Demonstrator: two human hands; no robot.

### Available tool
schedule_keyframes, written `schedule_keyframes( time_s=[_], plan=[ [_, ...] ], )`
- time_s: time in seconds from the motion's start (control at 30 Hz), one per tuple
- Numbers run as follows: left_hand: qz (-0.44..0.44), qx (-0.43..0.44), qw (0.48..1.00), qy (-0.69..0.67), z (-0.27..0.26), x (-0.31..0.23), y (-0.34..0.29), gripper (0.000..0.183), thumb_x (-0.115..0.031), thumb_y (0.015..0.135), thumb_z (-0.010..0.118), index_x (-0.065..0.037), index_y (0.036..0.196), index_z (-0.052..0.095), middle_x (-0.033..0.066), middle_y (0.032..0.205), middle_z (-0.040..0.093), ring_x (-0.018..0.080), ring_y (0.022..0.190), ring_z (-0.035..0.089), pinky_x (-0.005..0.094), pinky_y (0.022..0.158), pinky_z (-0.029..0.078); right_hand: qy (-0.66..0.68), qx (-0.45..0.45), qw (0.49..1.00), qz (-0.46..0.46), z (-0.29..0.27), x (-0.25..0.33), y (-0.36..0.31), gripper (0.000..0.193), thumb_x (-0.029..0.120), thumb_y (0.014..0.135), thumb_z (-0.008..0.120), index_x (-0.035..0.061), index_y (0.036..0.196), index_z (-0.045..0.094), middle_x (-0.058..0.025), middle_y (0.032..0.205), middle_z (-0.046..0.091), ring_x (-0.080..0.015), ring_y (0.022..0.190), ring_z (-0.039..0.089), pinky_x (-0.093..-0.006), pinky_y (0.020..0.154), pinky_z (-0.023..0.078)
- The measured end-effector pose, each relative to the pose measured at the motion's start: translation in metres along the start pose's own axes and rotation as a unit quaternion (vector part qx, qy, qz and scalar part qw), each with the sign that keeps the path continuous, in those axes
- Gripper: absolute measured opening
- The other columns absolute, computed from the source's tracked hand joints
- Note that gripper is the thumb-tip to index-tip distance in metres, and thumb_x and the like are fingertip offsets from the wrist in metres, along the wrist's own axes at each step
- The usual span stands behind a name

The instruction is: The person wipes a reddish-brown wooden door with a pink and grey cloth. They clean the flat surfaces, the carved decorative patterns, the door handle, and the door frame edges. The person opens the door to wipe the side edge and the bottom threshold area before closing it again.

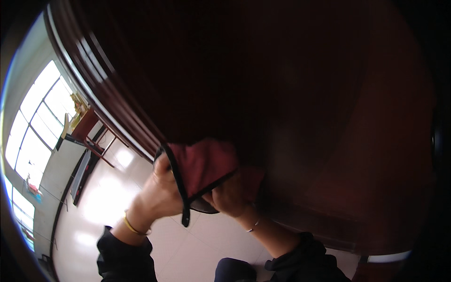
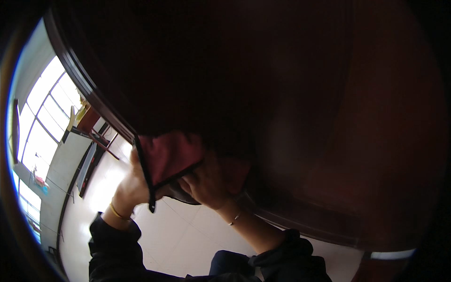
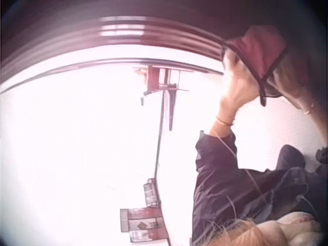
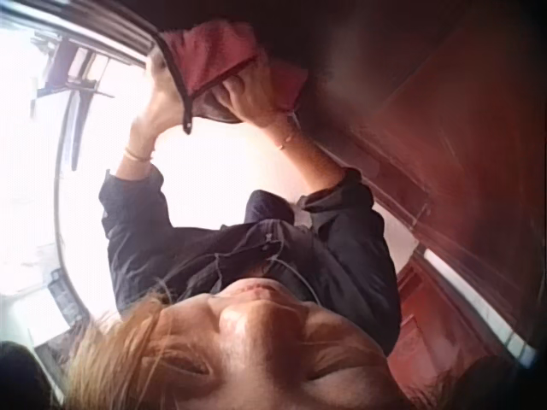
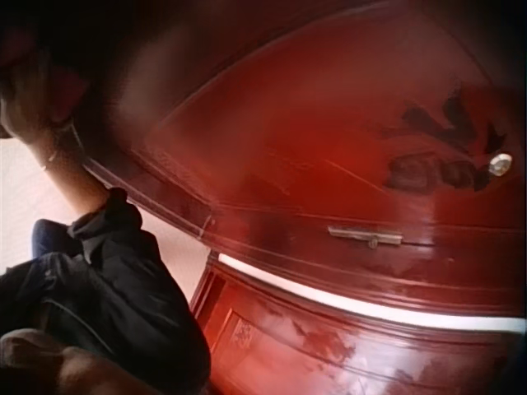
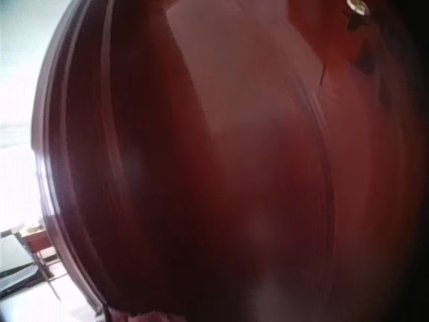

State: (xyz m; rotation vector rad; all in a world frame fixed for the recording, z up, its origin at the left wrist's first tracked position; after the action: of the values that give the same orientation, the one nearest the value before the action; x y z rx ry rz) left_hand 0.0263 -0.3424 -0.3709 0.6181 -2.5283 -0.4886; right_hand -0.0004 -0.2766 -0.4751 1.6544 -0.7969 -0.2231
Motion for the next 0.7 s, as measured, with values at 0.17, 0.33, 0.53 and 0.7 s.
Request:
schedule_keyframes(
  time_s=[0.17, 0.33, 0.53, 0.7],
  plan=[
    [0.095, -0.278, 0.956, 0.022, -0.050, -0.008, -0.056, 0.017, -0.001, 0.062, 0.060, 0.000, 0.079, 0.063, 0.0120, 0.089, 0.059, 0.0306, 0.084, 0.060, 0.0451, 0.075, 0.050, -0.045, -0.057, 0.997, -0.022, 0.015, -0.008, -0.055, 0.063, 0.041, 0.082, 0.060, 0.0007, 0.125, 0.040, -0.0275, 0.130, 0.039, -0.0488, 0.122, 0.035, -0.0614, 0.100, 0.025],
    [-0.073, -0.456, 0.885, -0.063, 0.031, 0.038, -0.115, 0.042, -0.017, 0.090, 0.041, -0.003, 0.130, 0.041, 0.0181, 0.136, 0.034, 0.0295, 0.129, 0.031, 0.0433, 0.106, 0.026, -0.061, -0.019, 0.998, 0.007, 0.050, -0.060, -0.218, 0.055, 0.041, 0.083, 0.059, -0.0047, 0.112, 0.047, -0.0251, 0.112, 0.052, -0.0456, 0.109, 0.048, -0.0562, 0.096, 0.034],
    [-0.162, -0.370, 0.826, -0.394, 0.137, 0.010, -0.131, 0.051, -0.030, 0.098, 0.025, -0.002, 0.141, 0.027, 0.0142, 0.148, 0.021, 0.0249, 0.139, 0.014, 0.0376, 0.113, 0.011, -0.424, 0.205, 0.881, 0.049, 0.128, -0.169, -0.304, 0.025, 0.028, 0.086, 0.053, 0.0080, 0.102, 0.051, -0.0094, 0.102, 0.055, -0.0230, 0.090, 0.055, -0.0346, 0.084, 0.044],
    [-0.216, -0.358, 0.771, -0.480, 0.148, 0.007, -0.160, 0.049, -0.028, 0.099, 0.025, 0.002, 0.137, 0.033, 0.0150, 0.145, 0.029, 0.0256, 0.137, 0.019, 0.0354, 0.112, 0.013, -0.117, 0.077, 0.986, 0.091, 0.062, -0.042, -0.081, 0.034, 0.026, 0.082, 0.058, 0.0029, 0.107, 0.056, -0.0201, 0.117, 0.050, -0.0306, 0.112, 0.046, -0.0421, 0.096, 0.036]
  ],
)
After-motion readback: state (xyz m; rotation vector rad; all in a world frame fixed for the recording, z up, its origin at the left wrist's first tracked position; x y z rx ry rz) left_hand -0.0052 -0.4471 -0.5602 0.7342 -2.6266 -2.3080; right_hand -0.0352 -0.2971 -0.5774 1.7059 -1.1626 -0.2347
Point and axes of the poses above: each hand's wrist, its own y-axis towards the middle knuckle, its own z-axis out of the palm, x = y × z, the point moved 8 cm from there along y, towards the middle knuckle
